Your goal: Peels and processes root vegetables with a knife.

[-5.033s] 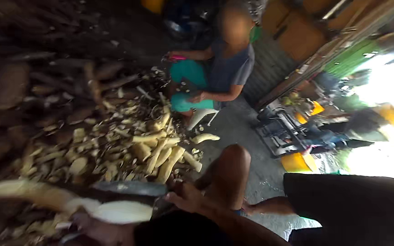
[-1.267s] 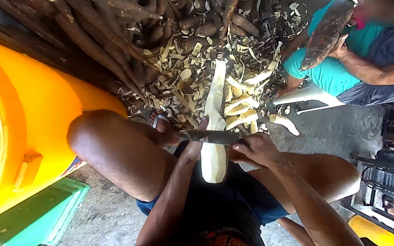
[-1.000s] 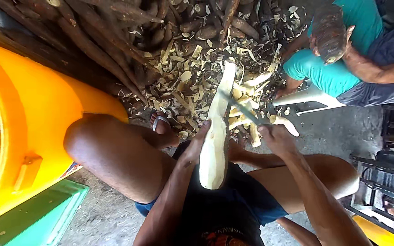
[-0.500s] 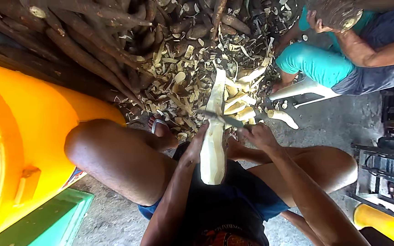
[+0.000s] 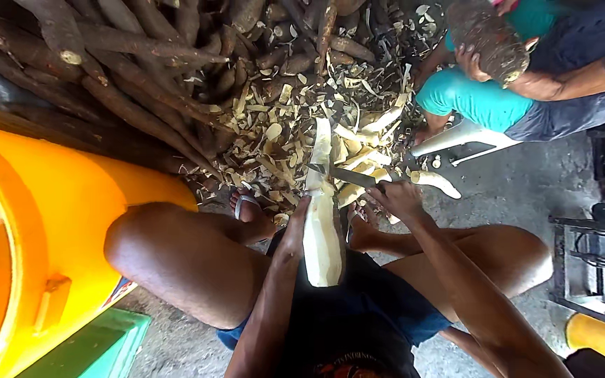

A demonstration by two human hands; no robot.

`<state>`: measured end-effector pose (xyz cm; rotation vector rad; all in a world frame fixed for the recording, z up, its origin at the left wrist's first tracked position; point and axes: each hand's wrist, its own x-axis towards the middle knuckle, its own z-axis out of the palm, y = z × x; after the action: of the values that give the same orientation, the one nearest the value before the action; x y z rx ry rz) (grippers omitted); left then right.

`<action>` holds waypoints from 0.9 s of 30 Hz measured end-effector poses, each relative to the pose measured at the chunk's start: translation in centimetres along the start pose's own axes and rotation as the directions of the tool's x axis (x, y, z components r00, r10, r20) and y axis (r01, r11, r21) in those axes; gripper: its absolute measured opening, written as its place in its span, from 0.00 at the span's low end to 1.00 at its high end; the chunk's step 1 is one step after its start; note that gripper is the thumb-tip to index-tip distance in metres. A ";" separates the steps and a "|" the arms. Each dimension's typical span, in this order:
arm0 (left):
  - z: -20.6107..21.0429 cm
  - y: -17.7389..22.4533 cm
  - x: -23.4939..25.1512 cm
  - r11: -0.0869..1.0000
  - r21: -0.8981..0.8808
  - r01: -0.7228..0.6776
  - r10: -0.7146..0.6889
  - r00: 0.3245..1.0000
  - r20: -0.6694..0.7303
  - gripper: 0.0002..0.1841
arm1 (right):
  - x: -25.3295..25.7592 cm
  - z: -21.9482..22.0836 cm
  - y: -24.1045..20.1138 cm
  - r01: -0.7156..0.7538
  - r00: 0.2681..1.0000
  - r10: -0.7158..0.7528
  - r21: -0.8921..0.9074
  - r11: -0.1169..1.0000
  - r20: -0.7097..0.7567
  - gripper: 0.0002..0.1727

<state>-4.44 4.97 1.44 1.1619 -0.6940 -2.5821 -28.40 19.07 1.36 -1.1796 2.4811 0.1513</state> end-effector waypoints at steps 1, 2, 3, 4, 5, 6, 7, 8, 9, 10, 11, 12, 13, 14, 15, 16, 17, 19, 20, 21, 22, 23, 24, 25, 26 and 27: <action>0.0 -0.3 0.3 1.000 -0.021 0.001 -0.001 1.000 0.010 0.25 | 0.5 0.2 0.5 -0.051 0.999 0.052 -0.011 0.999 0.011 0.41; -0.1 -0.5 0.3 0.999 -0.036 0.004 -0.004 1.000 0.023 0.26 | 1.1 0.3 1.1 -0.148 0.988 0.149 -0.010 0.989 0.032 0.43; -0.4 -0.8 0.1 0.999 -0.047 0.010 -0.008 0.999 0.042 0.26 | 1.7 0.4 2.4 -0.258 0.965 0.259 -0.007 0.966 0.036 0.45; -0.7 -0.8 -0.3 0.999 -0.048 0.009 -0.006 0.998 0.062 0.26 | 2.2 0.4 3.8 -0.357 0.934 0.356 0.028 0.934 0.044 0.46; -0.9 -0.5 -0.8 0.999 -0.038 0.007 -0.005 0.998 0.063 0.26 | 2.4 0.3 4.9 -0.423 0.906 0.420 0.101 0.901 0.044 0.47; -1.0 -0.4 -1.4 1.000 -0.025 0.001 0.000 0.998 0.059 0.25 | 2.2 0.2 5.2 -0.444 0.894 0.447 0.177 0.878 0.028 0.48; -1.1 -0.3 -1.7 1.000 -0.016 -0.008 0.009 0.998 0.057 0.25 | 1.9 -0.1 4.9 -0.424 0.899 0.437 0.257 0.869 0.004 0.48; -1.1 -0.3 -1.6 1.000 -0.023 -0.011 0.013 0.998 0.057 0.25 | 1.5 -0.7 4.0 -0.360 0.920 0.391 0.334 0.871 -0.027 0.46; -0.9 -0.4 -1.3 0.999 -0.050 -0.003 0.006 0.998 0.063 0.26 | 0.8 -1.0 3.0 -0.263 0.947 0.312 0.383 0.886 -0.072 0.45; -0.9 -0.6 -1.0 0.996 -0.092 0.015 -0.009 0.998 0.070 0.27 | 0.1 -1.0 1.7 -0.150 0.971 0.211 0.399 0.904 -0.114 0.45; -0.8 -0.7 -0.8 0.992 -0.119 0.028 -0.019 0.997 0.075 0.28 | -0.7 -0.9 0.4 -0.037 0.985 0.100 0.392 0.919 -0.141 0.45; -0.9 -0.6 -0.7 0.992 -0.123 0.037 -0.028 0.997 0.071 0.29 | -1.3 -0.6 -1.0 0.050 0.990 0.001 0.364 0.930 -0.140 0.45; -0.9 -0.5 -0.8 0.993 -0.109 0.044 -0.038 0.998 0.059 0.29 | -1.7 -0.2 -2.1 0.115 0.989 -0.079 0.311 0.943 -0.128 0.47; -0.8 -0.2 -0.9 0.995 -0.087 0.048 -0.044 0.998 0.048 0.29 | -1.8 0.0 -2.7 0.139 0.989 -0.121 0.255 0.957 -0.085 0.47; -0.8 -0.2 -1.0 0.996 -0.070 0.049 -0.046 0.998 0.045 0.28 | -1.6 0.2 -2.7 0.116 0.993 -0.111 0.209 0.971 -0.037 0.45; -0.9 -0.4 -1.2 0.998 -0.050 0.046 -0.043 0.998 0.043 0.28 | -1.1 0.4 -1.8 0.057 0.998 -0.058 0.188 0.981 0.002 0.42; -0.9 -0.6 -1.3 0.997 -0.055 0.046 -0.043 0.998 0.048 0.27 | -0.5 0.4 -0.6 -0.053 0.996 0.039 0.174 0.983 0.083 0.41; -0.8 -0.5 -1.2 0.995 -0.083 0.046 -0.042 0.997 0.058 0.28 | 0.7 0.2 0.9 -0.164 0.982 0.148 0.137 0.977 0.118 0.43; -0.8 -0.5 -1.3 0.994 -0.103 0.046 -0.040 0.997 0.060 0.28 | 0.7 0.2 0.9 -0.157 0.983 0.139 0.159 0.975 0.119 0.44; -0.7 -0.6 -1.4 0.994 -0.106 0.035 -0.027 0.997 0.072 0.28 | 0.4 0.2 1.0 -0.114 0.990 0.091 0.218 0.969 0.111 0.43; -0.6 -0.4 -1.3 0.994 -0.107 0.019 -0.009 0.995 0.095 0.29 | 0.3 0.2 1.2 -0.051 0.995 0.022 0.293 0.955 0.102 0.43; -0.6 -0.3 -1.3 0.995 -0.102 0.011 0.001 0.994 0.112 0.29 | 0.2 0.3 1.3 -0.003 0.992 -0.045 0.366 0.931 0.122 0.42; -0.9 -0.3 -1.4 0.995 -0.097 0.017 -0.006 0.993 0.115 0.29 | 0.0 0.6 1.3 0.036 0.984 -0.103 0.406 0.913 0.145 0.42; -1.2 -0.3 -1.5 0.995 -0.100 0.027 -0.014 0.992 0.127 0.30 | -0.1 0.7 1.1 0.055 0.978 -0.132 0.410 0.910 0.163 0.41; -1.5 -0.3 -1.5 0.996 -0.089 0.031 -0.020 0.992 0.122 0.30 | 0.0 0.8 1.0 0.055 0.980 -0.119 0.359 0.932 0.159 0.40; -1.5 -0.3 -1.5 0.997 -0.079 0.027 -0.018 0.994 0.111 0.29 | 0.3 0.7 1.1 0.029 0.988 -0.069 0.273 0.962 0.138 0.40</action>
<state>-2.31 5.34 1.34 1.0150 -0.5967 -2.6829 -29.18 19.77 0.52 -1.0722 2.2566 -0.1092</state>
